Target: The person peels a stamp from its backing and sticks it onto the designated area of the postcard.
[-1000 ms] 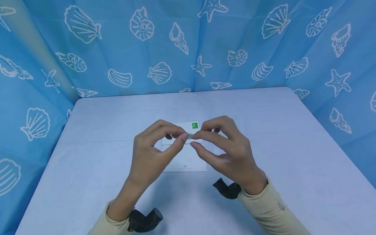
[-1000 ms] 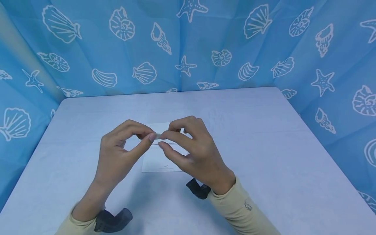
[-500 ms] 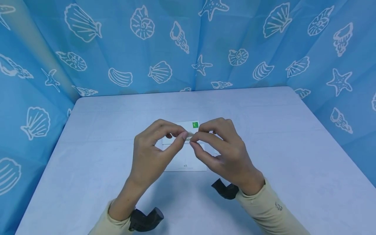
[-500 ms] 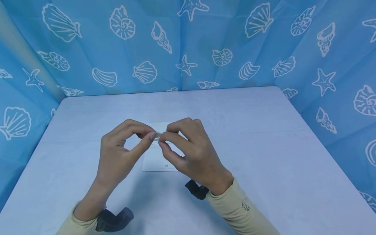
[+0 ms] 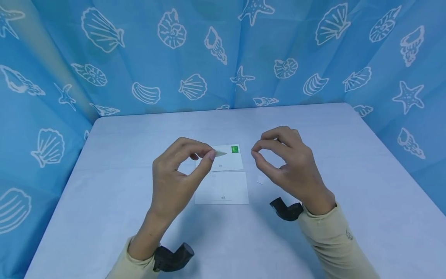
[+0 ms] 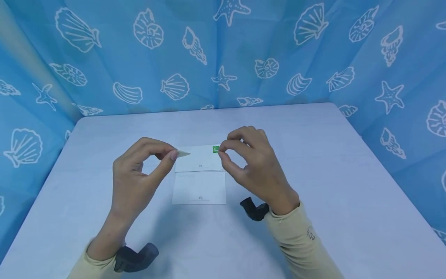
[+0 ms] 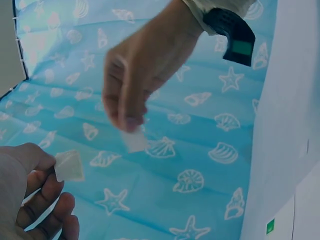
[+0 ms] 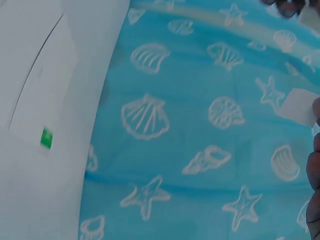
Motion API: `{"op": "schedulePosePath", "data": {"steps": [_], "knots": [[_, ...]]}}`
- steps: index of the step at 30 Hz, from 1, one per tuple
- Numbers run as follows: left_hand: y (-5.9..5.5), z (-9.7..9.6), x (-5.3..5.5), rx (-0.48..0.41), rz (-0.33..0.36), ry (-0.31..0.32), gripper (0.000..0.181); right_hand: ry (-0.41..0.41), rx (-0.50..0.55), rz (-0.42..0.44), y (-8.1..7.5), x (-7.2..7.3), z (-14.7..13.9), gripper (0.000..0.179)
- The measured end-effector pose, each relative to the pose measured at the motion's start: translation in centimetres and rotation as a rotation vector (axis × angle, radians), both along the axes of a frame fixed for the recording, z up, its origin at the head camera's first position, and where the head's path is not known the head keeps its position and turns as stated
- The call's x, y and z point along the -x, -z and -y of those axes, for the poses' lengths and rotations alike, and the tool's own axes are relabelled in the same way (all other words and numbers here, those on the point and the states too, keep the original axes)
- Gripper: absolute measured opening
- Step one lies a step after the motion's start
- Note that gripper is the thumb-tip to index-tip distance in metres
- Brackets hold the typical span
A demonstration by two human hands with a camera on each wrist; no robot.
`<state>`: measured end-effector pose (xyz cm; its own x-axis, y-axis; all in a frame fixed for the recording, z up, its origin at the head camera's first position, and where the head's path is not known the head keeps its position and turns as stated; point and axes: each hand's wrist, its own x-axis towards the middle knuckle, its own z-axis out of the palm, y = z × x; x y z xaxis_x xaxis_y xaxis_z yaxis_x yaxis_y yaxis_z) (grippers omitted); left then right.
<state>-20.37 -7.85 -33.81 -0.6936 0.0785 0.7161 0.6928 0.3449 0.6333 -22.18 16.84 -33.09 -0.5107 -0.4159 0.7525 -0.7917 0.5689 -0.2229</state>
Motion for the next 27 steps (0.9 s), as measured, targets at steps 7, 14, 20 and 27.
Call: {"op": "schedulePosePath", "data": {"steps": [7, 14, 20, 27], "knots": [[-0.1, 0.0, 0.1, 0.0, -0.02, 0.0, 0.009, 0.088, -0.128, 0.096, 1.8, 1.9, -1.5, 0.016], [-0.1, 0.1, 0.1, 0.003, -0.019, 0.008, 0.01, 0.083, -0.276, 0.355, 4.5, 3.8, -2.5, 0.012], [0.1, 0.2, 0.0, 0.006, -0.014, 0.012, 0.01, 0.126, -0.375, 0.595, 7.0, 5.0, -3.0, 0.004], [0.0, 0.2, 0.1, 0.009, -0.024, 0.014, 0.01, 0.148, -0.45, 0.771, 7.8, 5.4, -3.0, 0.007]]}}
